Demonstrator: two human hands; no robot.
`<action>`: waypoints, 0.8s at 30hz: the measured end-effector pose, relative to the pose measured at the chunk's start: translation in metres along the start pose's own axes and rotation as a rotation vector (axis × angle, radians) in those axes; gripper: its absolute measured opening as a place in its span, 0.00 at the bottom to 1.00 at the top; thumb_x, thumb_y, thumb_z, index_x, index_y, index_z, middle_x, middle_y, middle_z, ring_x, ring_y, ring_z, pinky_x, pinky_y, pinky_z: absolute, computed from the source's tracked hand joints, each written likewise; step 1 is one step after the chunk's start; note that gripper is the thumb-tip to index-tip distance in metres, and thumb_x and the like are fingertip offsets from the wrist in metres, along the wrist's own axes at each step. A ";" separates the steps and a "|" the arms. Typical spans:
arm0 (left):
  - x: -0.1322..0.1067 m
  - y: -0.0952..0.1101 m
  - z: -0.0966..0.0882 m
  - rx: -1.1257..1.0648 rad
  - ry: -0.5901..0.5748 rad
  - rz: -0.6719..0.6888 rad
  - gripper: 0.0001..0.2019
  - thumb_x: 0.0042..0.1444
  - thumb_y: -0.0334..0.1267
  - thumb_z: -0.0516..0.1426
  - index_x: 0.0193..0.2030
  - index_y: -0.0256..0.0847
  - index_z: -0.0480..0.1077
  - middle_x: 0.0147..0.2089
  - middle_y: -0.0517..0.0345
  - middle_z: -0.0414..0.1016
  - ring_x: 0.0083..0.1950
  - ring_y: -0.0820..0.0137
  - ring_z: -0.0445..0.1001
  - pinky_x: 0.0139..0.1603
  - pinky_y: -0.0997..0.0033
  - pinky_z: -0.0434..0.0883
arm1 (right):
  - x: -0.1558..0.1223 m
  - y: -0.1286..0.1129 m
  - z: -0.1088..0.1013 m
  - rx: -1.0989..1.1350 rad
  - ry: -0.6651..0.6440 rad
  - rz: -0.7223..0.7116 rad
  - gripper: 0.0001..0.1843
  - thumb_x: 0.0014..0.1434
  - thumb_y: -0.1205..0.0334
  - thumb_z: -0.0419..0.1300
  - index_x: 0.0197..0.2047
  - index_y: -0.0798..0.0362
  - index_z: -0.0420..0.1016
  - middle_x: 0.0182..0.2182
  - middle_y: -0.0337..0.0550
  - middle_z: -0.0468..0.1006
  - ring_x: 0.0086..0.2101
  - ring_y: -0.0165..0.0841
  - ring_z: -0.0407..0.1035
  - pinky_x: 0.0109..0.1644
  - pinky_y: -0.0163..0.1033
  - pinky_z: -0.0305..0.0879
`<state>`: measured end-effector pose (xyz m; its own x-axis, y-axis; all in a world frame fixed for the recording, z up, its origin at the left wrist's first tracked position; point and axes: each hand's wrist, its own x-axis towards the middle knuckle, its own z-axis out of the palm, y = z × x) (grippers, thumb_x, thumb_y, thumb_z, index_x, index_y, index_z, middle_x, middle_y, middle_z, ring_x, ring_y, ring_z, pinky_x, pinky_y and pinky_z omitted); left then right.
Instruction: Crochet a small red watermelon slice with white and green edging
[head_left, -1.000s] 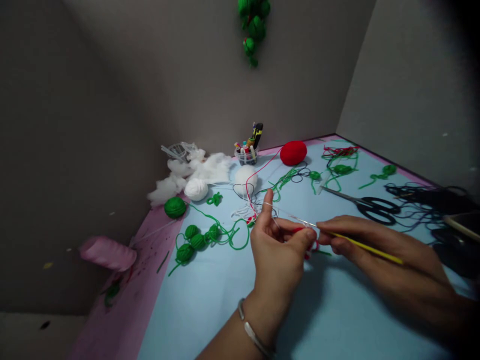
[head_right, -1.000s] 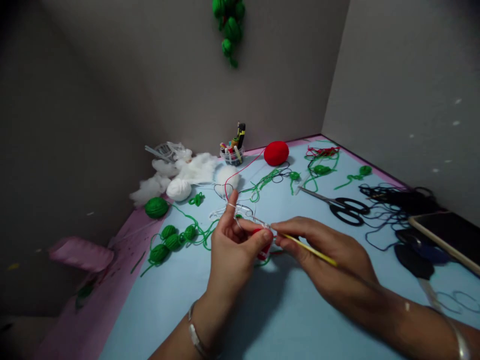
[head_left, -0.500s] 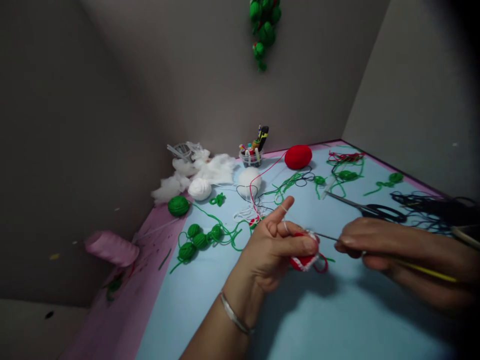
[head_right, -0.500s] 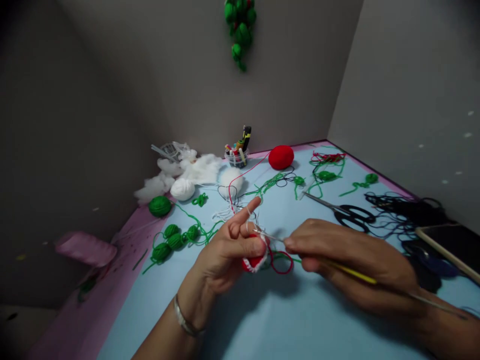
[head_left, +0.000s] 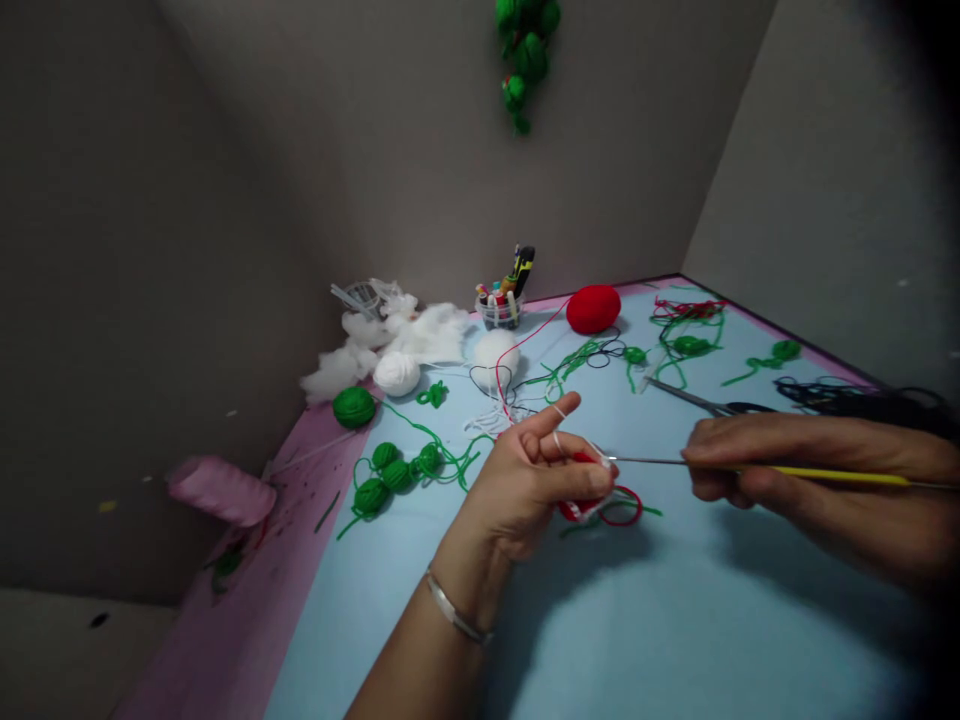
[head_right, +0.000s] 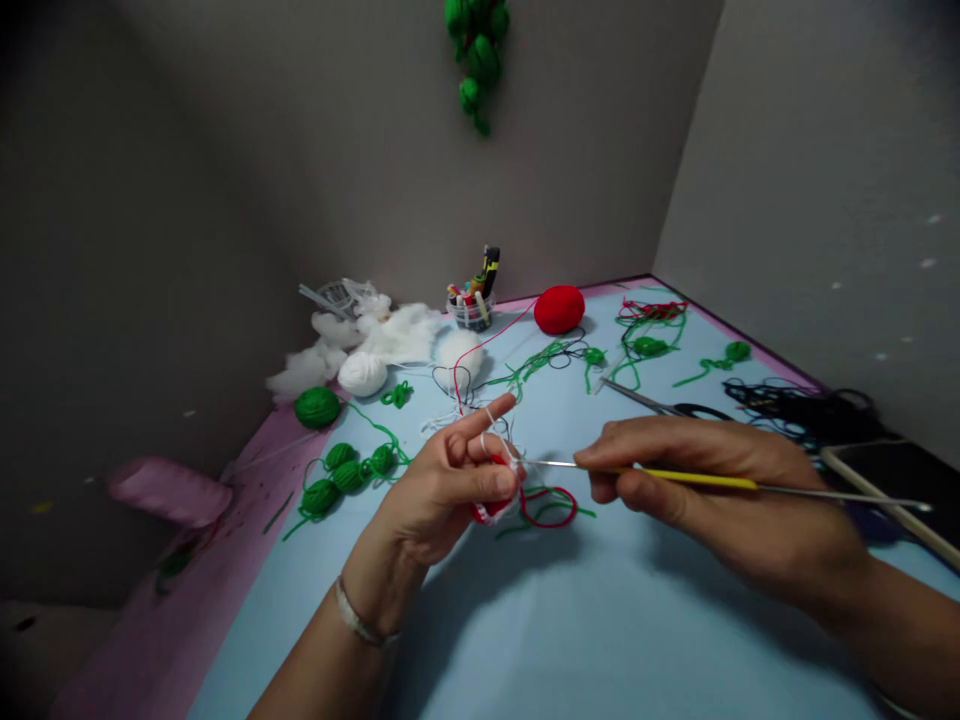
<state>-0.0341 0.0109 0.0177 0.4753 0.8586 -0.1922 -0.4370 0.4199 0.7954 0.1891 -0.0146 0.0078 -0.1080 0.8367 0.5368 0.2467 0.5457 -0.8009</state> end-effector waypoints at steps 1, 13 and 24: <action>0.000 0.000 -0.001 0.012 -0.003 0.003 0.57 0.33 0.27 0.74 0.71 0.24 0.52 0.26 0.64 0.78 0.23 0.77 0.68 0.31 0.73 0.64 | 0.000 0.001 -0.001 -0.005 -0.001 0.015 0.09 0.54 0.46 0.69 0.34 0.40 0.87 0.21 0.42 0.81 0.22 0.33 0.75 0.22 0.33 0.70; 0.004 -0.006 0.000 0.094 -0.001 -0.004 0.57 0.33 0.31 0.75 0.71 0.25 0.55 0.27 0.62 0.78 0.24 0.78 0.69 0.31 0.74 0.65 | 0.011 0.001 0.007 0.436 -0.062 0.624 0.24 0.38 0.39 0.75 0.25 0.53 0.83 0.14 0.42 0.71 0.17 0.27 0.61 0.19 0.33 0.57; 0.002 -0.008 0.004 0.057 0.011 -0.060 0.57 0.28 0.28 0.76 0.70 0.27 0.59 0.27 0.62 0.78 0.25 0.76 0.71 0.31 0.74 0.65 | 0.014 0.000 0.008 0.546 -0.118 0.695 0.22 0.37 0.42 0.76 0.25 0.53 0.83 0.15 0.41 0.69 0.19 0.27 0.61 0.21 0.32 0.56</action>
<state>-0.0267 0.0086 0.0134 0.4905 0.8357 -0.2470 -0.3634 0.4538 0.8137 0.1795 -0.0024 0.0132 -0.2107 0.9696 -0.1242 -0.1965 -0.1665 -0.9663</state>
